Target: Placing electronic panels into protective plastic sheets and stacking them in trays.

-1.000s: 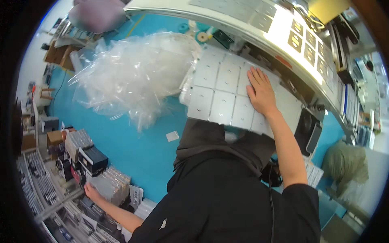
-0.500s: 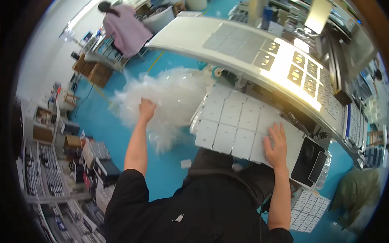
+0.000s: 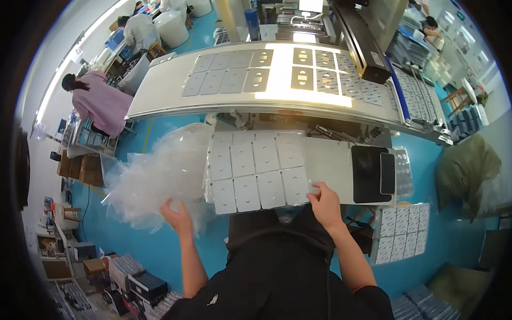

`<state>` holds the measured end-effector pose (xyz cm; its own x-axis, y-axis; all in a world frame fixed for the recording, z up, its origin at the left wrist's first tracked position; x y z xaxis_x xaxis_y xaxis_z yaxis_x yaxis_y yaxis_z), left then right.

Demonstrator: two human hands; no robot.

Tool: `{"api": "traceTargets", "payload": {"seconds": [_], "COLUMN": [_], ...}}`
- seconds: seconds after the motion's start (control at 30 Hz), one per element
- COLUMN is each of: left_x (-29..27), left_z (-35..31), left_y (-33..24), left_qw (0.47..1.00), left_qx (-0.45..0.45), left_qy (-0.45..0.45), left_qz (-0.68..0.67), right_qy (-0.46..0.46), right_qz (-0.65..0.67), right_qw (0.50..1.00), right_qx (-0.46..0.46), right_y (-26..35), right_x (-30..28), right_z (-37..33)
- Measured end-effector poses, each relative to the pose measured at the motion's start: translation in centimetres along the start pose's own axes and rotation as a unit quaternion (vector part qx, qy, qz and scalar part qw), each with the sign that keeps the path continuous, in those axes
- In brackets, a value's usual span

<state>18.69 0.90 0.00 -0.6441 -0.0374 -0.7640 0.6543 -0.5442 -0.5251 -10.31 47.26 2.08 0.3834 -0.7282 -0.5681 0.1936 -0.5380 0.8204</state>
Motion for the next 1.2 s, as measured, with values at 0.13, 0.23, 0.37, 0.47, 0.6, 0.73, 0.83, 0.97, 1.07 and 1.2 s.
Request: {"api": "traceTargets", "payload": {"seconds": [0.13, 0.23, 0.37, 0.47, 0.6, 0.73, 0.83, 0.97, 1.07, 1.2], "left_x": [4.7, 5.4, 5.2, 4.5, 6.1, 5.8, 3.2, -6.7, -11.9, -16.4], "left_z": [-9.7, -11.8, -10.8, -9.1, -9.7, -9.0, -3.5, 6.6, 13.9, 22.7], "left_y": [-3.9, -8.3, -7.9, -8.9, -10.8, -12.0, -11.6, -16.3, -17.9, -21.0], "left_qw": [0.774, 0.617, 0.662, 0.701, 0.631, 0.672, 0.79, 0.86, 0.879, 0.885], "left_qx": [-0.334, -0.345, -0.333, -0.312, -0.393, -0.378, -0.29, -0.028, 0.104, 0.216], "left_qy": [0.309, 0.368, 0.342, 0.301, 0.234, 0.188, 0.123, -0.005, -0.047, -0.056], "left_qz": [-0.439, -0.605, -0.578, -0.566, -0.627, -0.609, -0.526, -0.51, -0.464, -0.408], "right_qy": [0.1, 0.185, 0.247, 0.29, 0.381, 0.391, 0.352, 0.213, 0.117, 0.087], "right_qz": [0.083, 0.223, 0.312, 0.332, 0.319, 0.229, 0.228, 0.191, 0.17, 0.187], "right_qw": [0.987, 0.947, 0.901, 0.88, 0.856, 0.883, 0.897, 0.949, 0.969, 0.967], "right_qx": [0.091, 0.141, 0.173, 0.179, 0.147, 0.125, 0.139, 0.136, 0.134, 0.153], "right_y": [-0.8, 0.5, -0.2, -0.8, -1.5, -1.3, -1.8, -3.9, -6.6, -7.1], "right_x": [-0.4, -0.7, -0.6, -0.2, 1.9, 2.0, 0.3, -2.4, -2.9, -3.2], "right_z": [0.7, 1.1, 1.4, 0.8, -0.3, -0.4, 0.4, 2.0, 2.8, 3.0]}}
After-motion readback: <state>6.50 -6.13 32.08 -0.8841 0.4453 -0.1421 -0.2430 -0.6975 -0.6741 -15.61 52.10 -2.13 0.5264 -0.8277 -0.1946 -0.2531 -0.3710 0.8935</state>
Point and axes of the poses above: each hand's wrist, its own z-axis towards the middle knuckle, its own x-axis out of the palm, y = z × x, the point moved 6 cm from there along z, towards the middle knuckle, and after that the axes turned 4 degrees about y, right-handed, at the moved point
